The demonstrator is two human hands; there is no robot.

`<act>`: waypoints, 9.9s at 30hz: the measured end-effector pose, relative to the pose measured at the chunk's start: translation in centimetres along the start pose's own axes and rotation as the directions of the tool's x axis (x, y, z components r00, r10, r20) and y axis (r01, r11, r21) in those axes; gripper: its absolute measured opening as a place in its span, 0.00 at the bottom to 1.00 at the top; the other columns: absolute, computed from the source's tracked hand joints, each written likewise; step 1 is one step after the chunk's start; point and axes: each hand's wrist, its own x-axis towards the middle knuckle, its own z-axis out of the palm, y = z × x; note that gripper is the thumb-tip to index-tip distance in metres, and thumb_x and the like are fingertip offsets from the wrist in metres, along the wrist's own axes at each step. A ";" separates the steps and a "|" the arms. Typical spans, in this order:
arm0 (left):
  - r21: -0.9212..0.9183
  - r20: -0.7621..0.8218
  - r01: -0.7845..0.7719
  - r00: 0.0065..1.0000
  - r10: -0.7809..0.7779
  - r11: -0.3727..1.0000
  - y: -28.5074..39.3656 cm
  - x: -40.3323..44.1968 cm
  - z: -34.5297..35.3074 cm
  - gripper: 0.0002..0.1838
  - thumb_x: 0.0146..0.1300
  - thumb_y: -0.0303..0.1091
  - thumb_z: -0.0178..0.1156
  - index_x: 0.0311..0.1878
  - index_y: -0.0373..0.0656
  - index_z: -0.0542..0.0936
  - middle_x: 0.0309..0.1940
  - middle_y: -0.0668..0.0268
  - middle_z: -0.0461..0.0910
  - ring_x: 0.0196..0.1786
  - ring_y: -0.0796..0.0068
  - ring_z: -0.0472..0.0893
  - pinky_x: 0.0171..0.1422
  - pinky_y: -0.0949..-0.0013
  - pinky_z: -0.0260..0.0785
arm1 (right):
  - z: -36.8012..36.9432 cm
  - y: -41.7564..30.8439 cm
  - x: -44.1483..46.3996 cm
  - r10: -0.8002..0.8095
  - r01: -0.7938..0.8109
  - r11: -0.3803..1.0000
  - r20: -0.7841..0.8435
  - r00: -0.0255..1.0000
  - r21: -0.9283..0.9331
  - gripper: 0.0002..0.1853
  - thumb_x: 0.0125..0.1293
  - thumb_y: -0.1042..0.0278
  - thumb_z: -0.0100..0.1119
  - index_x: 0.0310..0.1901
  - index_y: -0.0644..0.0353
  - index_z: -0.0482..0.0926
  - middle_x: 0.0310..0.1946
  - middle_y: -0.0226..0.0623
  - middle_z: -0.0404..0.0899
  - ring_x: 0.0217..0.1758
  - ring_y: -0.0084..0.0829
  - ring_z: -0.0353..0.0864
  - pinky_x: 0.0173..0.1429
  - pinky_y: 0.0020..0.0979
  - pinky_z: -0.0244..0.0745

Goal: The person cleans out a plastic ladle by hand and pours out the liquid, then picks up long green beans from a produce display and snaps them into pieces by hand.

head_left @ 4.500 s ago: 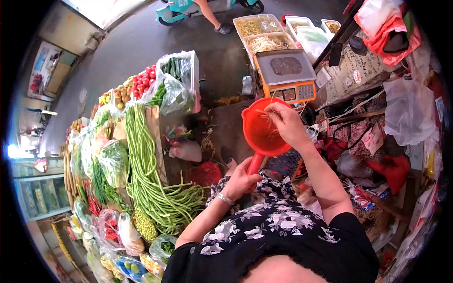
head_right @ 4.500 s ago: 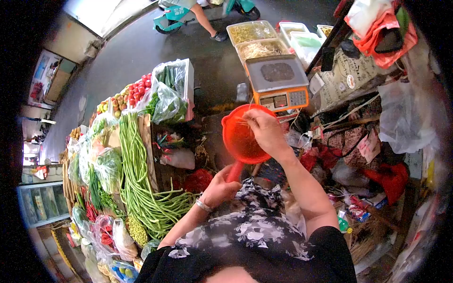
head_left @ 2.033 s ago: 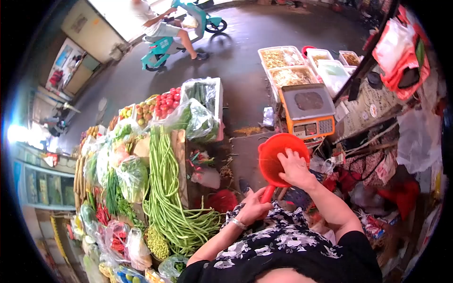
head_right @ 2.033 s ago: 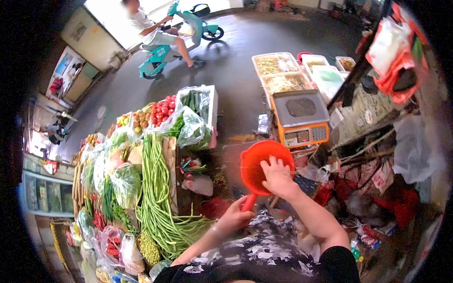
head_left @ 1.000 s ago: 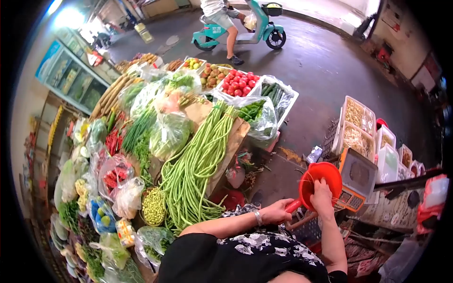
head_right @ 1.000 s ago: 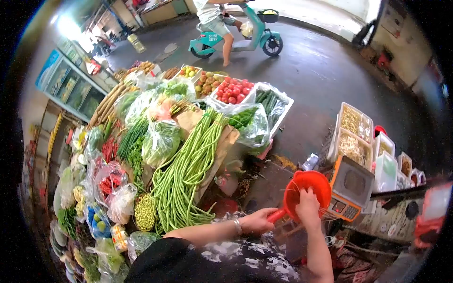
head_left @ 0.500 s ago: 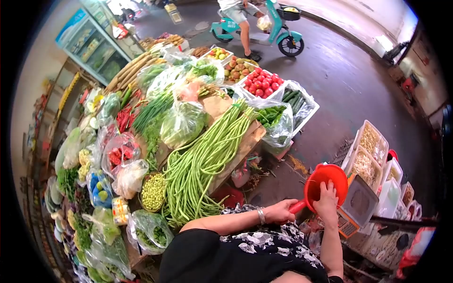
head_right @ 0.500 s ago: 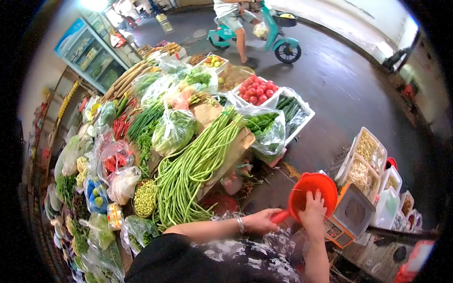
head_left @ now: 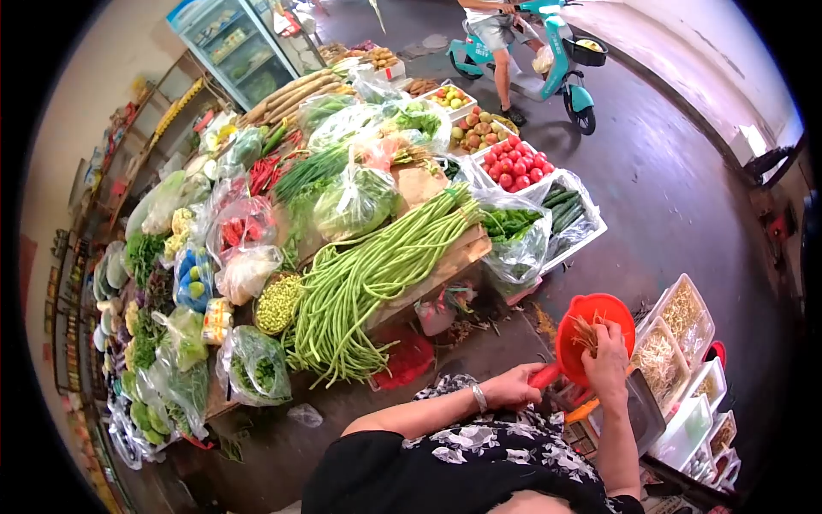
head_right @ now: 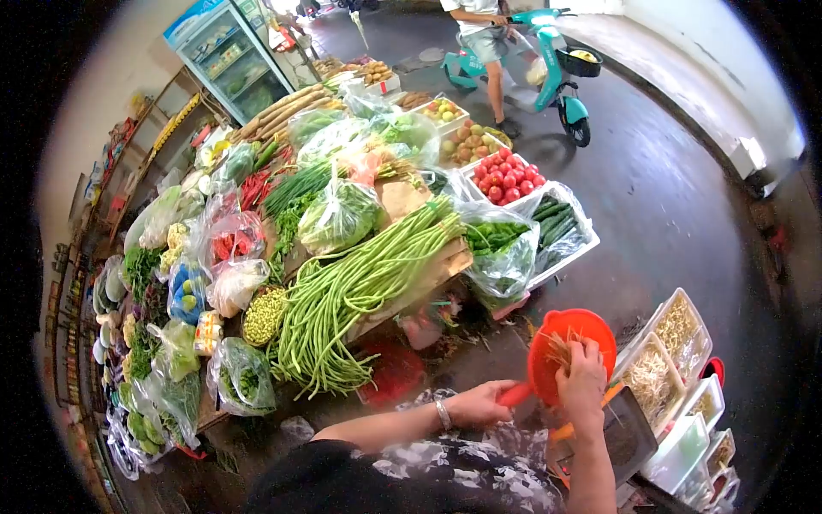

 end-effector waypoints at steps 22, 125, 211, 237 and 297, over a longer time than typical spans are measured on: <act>-0.064 -0.209 0.012 0.978 -0.026 0.998 4.6 1.2 4.3 0.27 0.57 0.22 0.61 0.60 0.43 0.68 0.25 0.73 0.71 0.18 0.84 0.69 0.18 0.79 0.58 | -4.4 3.7 1.0 -0.010 0.048 0.948 -0.122 0.992 0.315 0.07 0.60 0.72 0.63 0.40 0.59 0.78 0.38 0.42 0.76 0.42 0.46 0.79 0.45 0.41 0.74; -0.050 -0.206 0.079 0.975 -0.087 0.996 1.8 2.8 2.6 0.35 0.54 0.22 0.62 0.67 0.41 0.64 0.20 0.71 0.70 0.16 0.80 0.71 0.18 0.76 0.62 | 3.8 7.4 4.2 -0.078 0.074 0.997 0.121 0.990 0.030 0.06 0.64 0.71 0.53 0.37 0.58 0.80 0.29 0.48 0.79 0.38 0.49 0.81 0.43 0.46 0.75; -0.043 -0.189 0.020 0.982 -0.028 0.999 2.0 2.5 3.9 0.28 0.51 0.22 0.62 0.59 0.41 0.70 0.23 0.71 0.72 0.16 0.81 0.71 0.19 0.76 0.63 | 1.8 6.8 2.9 -0.318 0.310 0.948 0.330 0.889 0.077 0.22 0.55 0.79 0.50 0.53 0.58 0.76 0.46 0.50 0.71 0.52 0.52 0.71 0.57 0.48 0.68; -0.096 -0.129 0.015 0.991 -0.027 0.995 2.6 3.3 3.2 0.37 0.46 0.18 0.60 0.64 0.40 0.66 0.30 0.67 0.77 0.18 0.81 0.73 0.19 0.76 0.64 | 1.5 6.4 3.0 -0.057 -0.107 0.630 0.183 0.982 0.769 0.09 0.67 0.82 0.53 0.44 0.67 0.82 0.33 0.37 0.79 0.34 0.25 0.80 0.36 0.25 0.76; -0.220 -0.386 -0.157 0.920 0.062 0.963 2.1 -15.4 -8.5 0.28 0.46 0.20 0.61 0.54 0.45 0.69 0.19 0.71 0.70 0.13 0.80 0.72 0.14 0.76 0.61 | 9.9 -15.4 8.8 -0.401 0.486 0.870 0.454 0.796 -0.082 0.10 0.68 0.69 0.45 0.37 0.63 0.77 0.28 0.54 0.80 0.37 0.55 0.81 0.42 0.52 0.73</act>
